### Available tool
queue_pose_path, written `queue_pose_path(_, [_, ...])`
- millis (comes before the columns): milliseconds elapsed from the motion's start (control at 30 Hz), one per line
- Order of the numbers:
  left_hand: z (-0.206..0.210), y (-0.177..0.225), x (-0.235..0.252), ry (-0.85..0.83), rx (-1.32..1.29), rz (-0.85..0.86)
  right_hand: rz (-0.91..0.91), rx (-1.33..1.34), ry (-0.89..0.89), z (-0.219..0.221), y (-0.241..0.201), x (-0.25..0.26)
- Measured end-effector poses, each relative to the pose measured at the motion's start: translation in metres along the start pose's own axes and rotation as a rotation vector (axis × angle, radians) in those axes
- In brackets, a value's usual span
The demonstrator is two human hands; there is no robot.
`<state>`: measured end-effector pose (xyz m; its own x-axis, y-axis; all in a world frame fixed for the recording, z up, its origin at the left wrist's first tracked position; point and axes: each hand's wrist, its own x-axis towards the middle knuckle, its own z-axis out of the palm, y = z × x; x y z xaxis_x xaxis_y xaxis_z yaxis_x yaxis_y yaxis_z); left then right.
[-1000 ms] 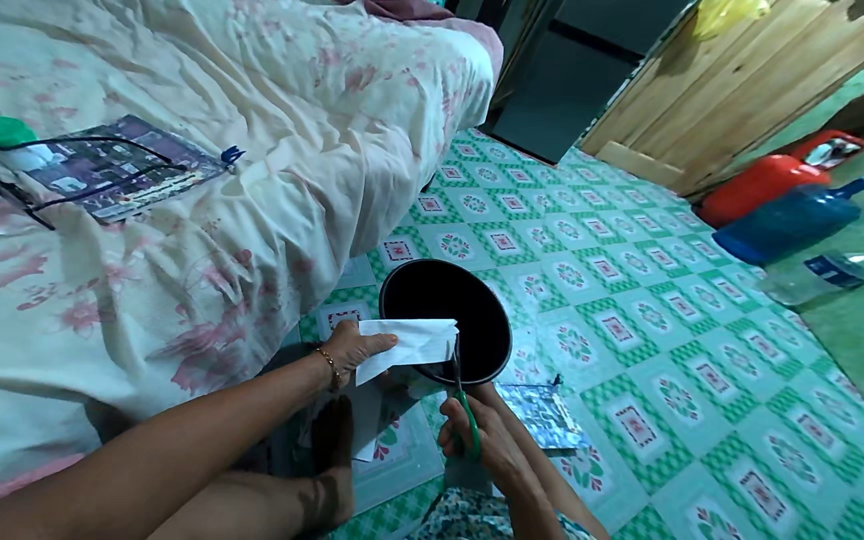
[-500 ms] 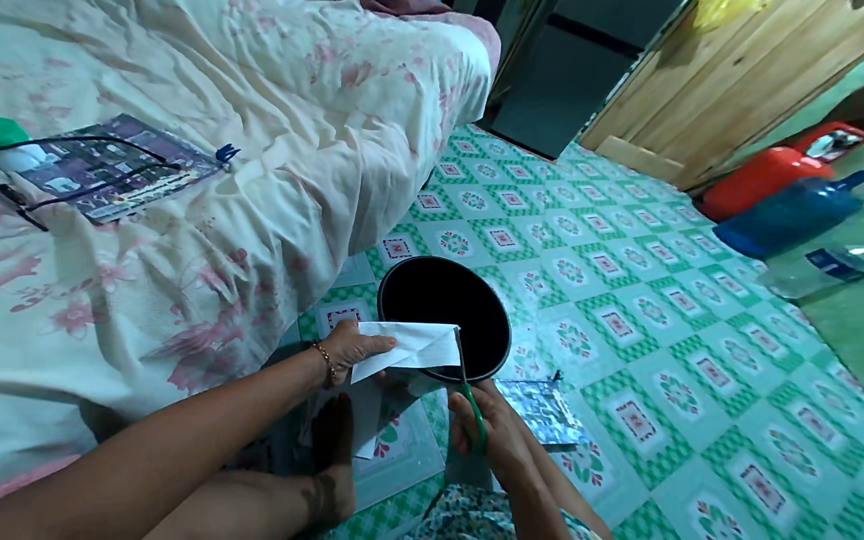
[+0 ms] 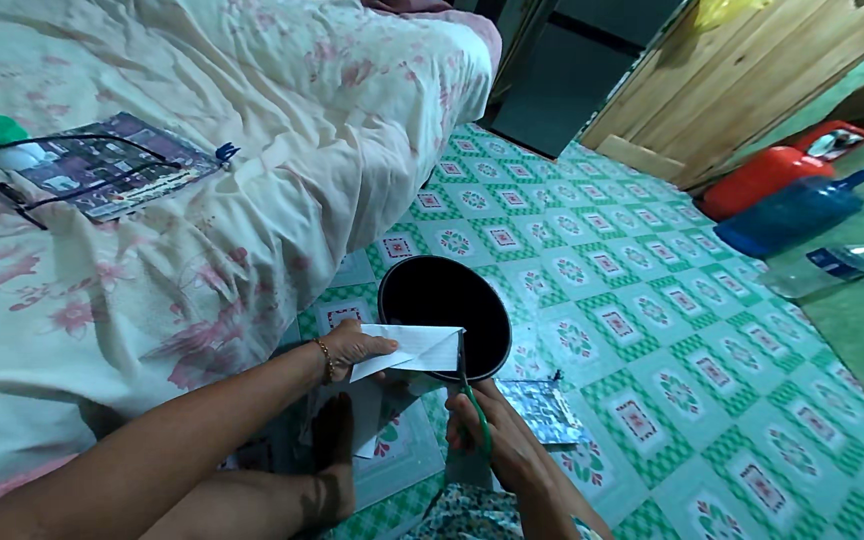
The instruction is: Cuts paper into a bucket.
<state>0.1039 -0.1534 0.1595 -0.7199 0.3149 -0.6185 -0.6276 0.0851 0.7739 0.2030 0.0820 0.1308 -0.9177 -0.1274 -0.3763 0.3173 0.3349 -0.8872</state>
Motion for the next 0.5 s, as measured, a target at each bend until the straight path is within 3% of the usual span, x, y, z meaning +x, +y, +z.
queue_pose_path(233, [-0.0052,0.0068,0.0004,0.079,-0.006,0.01,-0.016,-0.019,-0.01,-0.0037,0.0057,-0.0027])
queue_pose_path(500, [-0.0026,0.0029,0.0001,-0.025,0.057,-0.042,-0.027,-0.054,-0.044,-0.0049,0.0038,0.0019])
